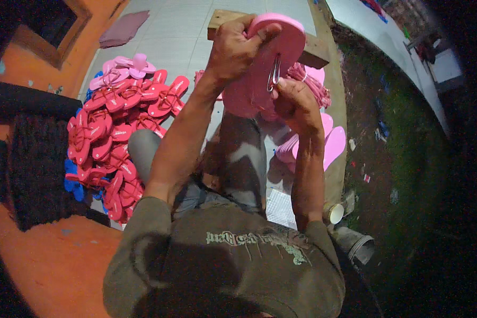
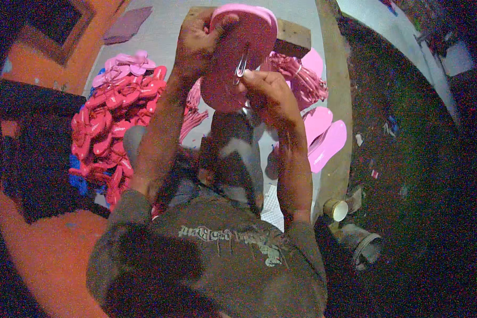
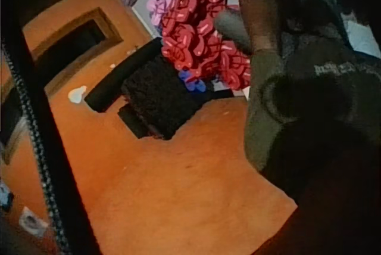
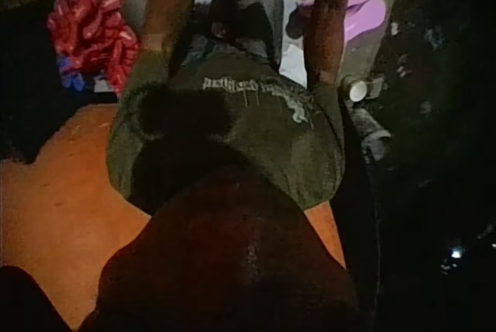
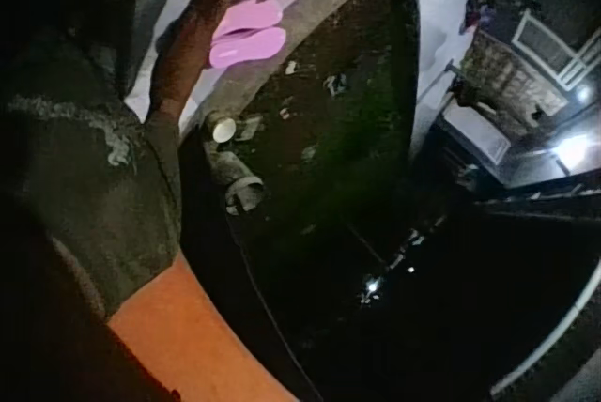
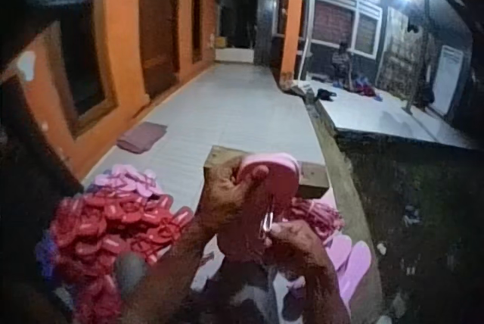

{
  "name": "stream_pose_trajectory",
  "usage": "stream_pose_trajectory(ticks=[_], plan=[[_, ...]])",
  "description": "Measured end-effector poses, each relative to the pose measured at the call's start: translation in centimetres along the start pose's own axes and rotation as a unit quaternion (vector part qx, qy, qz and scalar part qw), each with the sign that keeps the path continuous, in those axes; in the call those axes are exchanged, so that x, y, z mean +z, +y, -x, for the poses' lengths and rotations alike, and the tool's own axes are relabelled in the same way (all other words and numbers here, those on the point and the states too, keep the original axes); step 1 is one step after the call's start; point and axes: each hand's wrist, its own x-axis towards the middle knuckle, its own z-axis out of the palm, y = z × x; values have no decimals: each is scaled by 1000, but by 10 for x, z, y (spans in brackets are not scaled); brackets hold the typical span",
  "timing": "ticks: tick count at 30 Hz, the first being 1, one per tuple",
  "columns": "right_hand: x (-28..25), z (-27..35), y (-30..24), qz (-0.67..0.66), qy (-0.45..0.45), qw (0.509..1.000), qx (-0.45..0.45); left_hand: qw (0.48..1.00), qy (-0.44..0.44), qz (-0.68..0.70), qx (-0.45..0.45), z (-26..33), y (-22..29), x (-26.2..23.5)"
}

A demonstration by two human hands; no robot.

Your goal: The person inserts a pink strap into the holes of a pink flip-flop sole using a metal hook tool to pull the strap ends through the sole.

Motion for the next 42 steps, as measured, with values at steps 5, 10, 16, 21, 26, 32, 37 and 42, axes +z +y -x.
stream_pose_trajectory(ticks=[5, 10, 16, 21, 26, 32, 37, 42], plan=[[-5, 10, -4, 229, 175, 954, -77, 978, -23, 194, -78, 20, -14, 5], [34, -8, -16, 211, 288, 898, -256, 966, 1, 237, -100, 25, -6, 5], [50, -14, -3, 357, 303, 836, -287, 991, 98, 79, 34, 43, -7, 6], [61, 55, 56, 257, 297, 865, -311, 950, -51, 297, 79, 97, 7, -4], [46, 66, 59, 234, 192, 931, -205, 992, -16, 117, 43, 123, 6, -4], [28, 38, 41, 137, 123, 938, -295, 993, -110, 42, 33, 98, 8, -14], [9, 8, 16, 244, 73, 841, -477, 989, -122, 6, 88, 77, 13, -19], [1, 5, -2, 281, 29, 860, -424, 991, -59, -10, 118, 74, 4, -13]])
